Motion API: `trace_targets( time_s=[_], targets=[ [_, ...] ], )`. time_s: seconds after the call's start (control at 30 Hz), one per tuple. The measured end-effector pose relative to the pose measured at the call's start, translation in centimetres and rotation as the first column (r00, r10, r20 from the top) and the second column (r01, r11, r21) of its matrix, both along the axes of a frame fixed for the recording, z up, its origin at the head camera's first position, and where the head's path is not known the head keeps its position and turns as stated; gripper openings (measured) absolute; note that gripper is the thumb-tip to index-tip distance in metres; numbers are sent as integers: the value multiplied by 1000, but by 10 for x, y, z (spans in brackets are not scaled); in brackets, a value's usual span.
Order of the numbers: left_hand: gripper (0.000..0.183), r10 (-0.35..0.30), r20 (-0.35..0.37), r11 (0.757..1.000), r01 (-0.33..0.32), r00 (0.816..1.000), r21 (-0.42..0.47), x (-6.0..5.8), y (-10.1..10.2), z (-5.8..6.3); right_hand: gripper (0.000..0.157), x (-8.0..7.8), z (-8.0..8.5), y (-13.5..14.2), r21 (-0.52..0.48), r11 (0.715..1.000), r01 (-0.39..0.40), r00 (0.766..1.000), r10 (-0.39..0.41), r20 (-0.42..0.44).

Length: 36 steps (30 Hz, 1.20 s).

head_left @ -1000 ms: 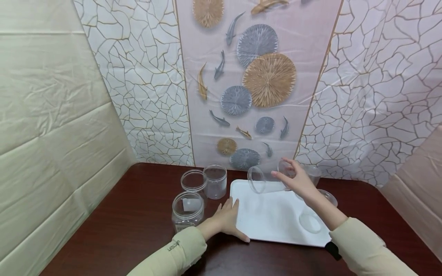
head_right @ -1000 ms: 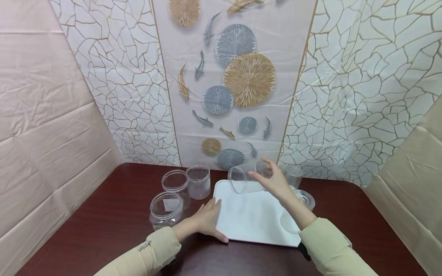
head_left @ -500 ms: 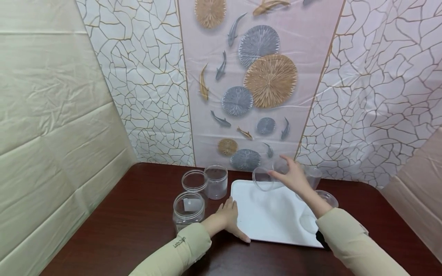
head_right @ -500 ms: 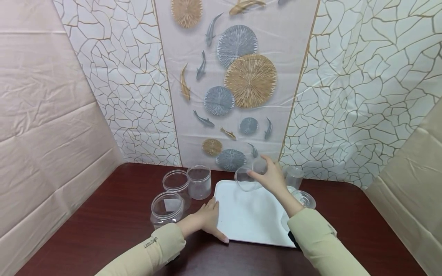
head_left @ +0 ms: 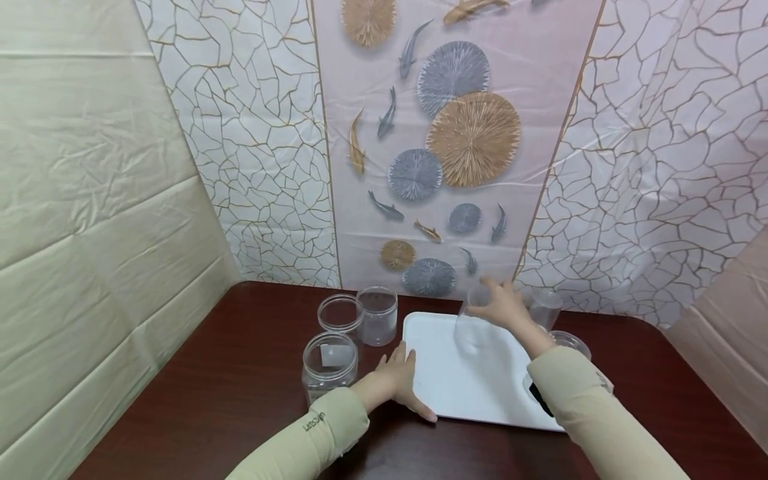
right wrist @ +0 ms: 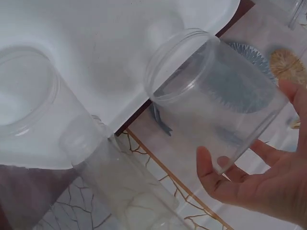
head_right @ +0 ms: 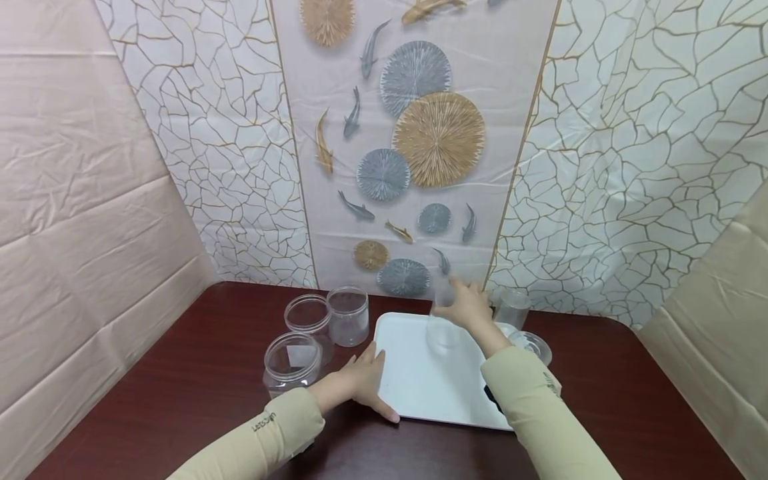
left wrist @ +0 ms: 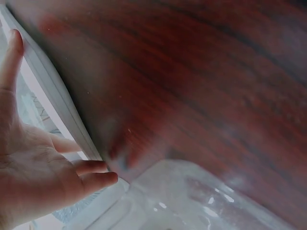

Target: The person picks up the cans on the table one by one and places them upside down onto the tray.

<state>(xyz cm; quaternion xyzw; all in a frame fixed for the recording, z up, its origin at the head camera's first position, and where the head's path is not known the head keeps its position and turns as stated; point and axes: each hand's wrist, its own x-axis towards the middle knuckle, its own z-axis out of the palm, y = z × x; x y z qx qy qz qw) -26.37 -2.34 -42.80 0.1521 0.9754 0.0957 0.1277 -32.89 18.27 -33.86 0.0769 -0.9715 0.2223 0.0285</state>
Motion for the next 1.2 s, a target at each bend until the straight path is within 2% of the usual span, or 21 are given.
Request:
trace_targets(
  time_s=[0.17,0.4,0.57,0.73,0.97,1.2],
  targets=[
    [121,10,12,1000,-10,1000,26,0,0,1,75,-4,-3,-3,29,999,29,998,-30,51],
    [120,21,13,1000,-21,1000,12,2,2,2,74,-7,-10,-5,45,997,61,993,-65,98],
    [120,22,24,1000,-22,999,16,-3,2,-3,74,-9,-13,-5,58,994,89,990,-95,103],
    [119,12,35,1000,-12,999,-2,-8,2,-8,73,-11,-15,-3,57,995,84,989,-90,114],
    [117,12,46,1000,-13,999,19,0,3,7,72,-15,-18,-2,72,994,83,988,-91,127],
    [116,-4,31,1000,3,1000,27,5,1,10,73,-16,-16,-2,96,995,35,991,-47,125]
  ],
)
